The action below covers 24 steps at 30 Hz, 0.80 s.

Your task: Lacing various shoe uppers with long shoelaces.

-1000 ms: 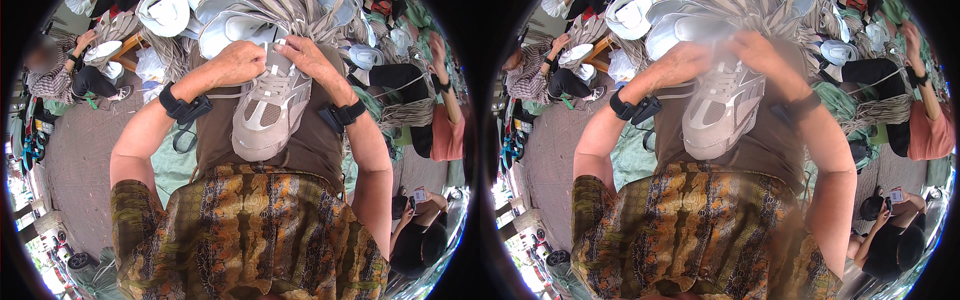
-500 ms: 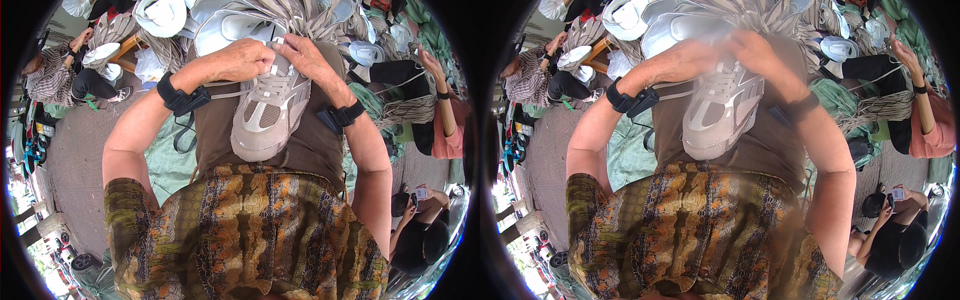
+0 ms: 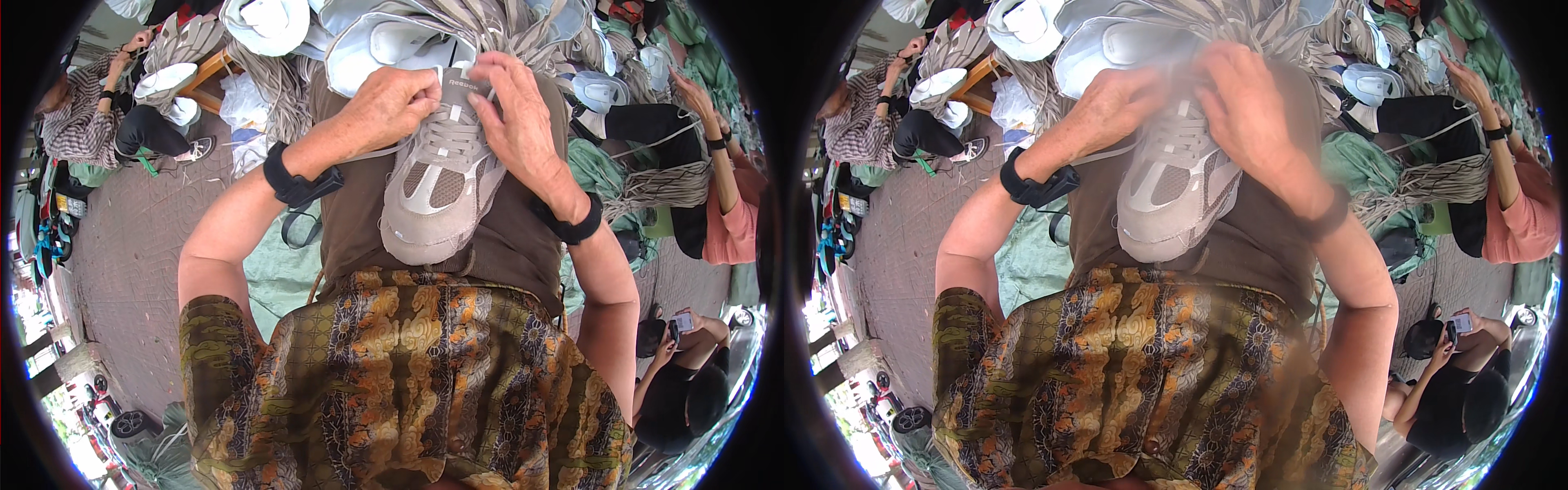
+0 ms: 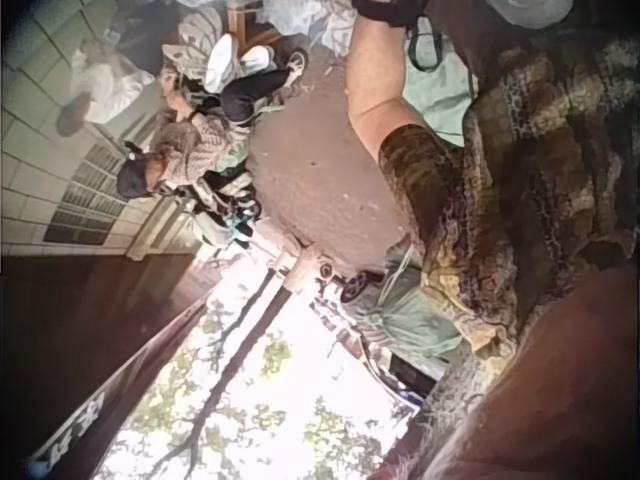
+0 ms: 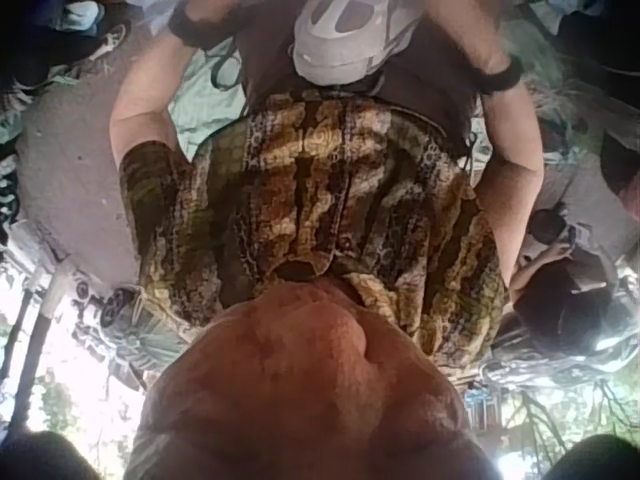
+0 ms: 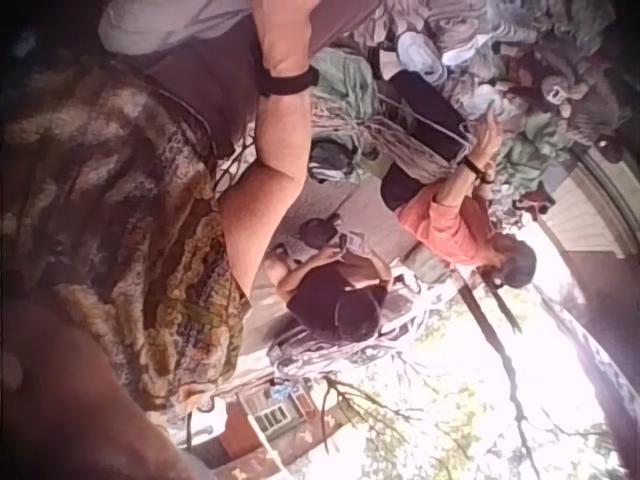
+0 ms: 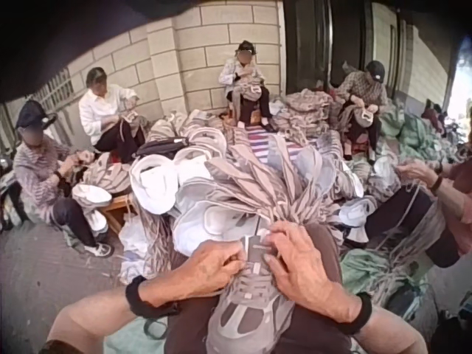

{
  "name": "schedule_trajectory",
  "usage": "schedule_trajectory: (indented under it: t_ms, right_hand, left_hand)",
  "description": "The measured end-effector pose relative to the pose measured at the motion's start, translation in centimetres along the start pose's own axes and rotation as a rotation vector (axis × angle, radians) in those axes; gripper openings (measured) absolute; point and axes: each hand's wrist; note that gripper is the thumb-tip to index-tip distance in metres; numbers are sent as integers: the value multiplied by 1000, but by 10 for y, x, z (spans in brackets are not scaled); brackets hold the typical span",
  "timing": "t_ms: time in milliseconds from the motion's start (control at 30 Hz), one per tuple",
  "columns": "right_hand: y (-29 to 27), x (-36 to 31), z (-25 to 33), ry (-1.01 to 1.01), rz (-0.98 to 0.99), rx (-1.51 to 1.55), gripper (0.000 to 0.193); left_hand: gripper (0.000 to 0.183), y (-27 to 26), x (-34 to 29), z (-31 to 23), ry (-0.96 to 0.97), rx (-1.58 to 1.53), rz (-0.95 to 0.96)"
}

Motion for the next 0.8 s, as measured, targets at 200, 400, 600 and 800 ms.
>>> schedule_trajectory:
  t_ms: [200,400,600,800]
  right_hand:
    - [-12,2,10,-74,150,-129,14]
    - [-17,-1,15,-75,206,-194,16]
    - [-14,7,17,-84,327,-224,14]
    - [-10,8,20,-108,389,-275,18]
  left_hand:
    - [6,25,3,0,111,88,-110]
    - [6,18,6,5,17,-79,5]
    - [8,21,4,7,-164,-182,62]
    - [9,24,8,14,-87,-160,66]
Point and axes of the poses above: each hand's wrist, its own x-axis towards the middle knuckle, its own y-axis out of the palm, z = x × y, and after that the axes turned 12 degrees about -z, right-handed
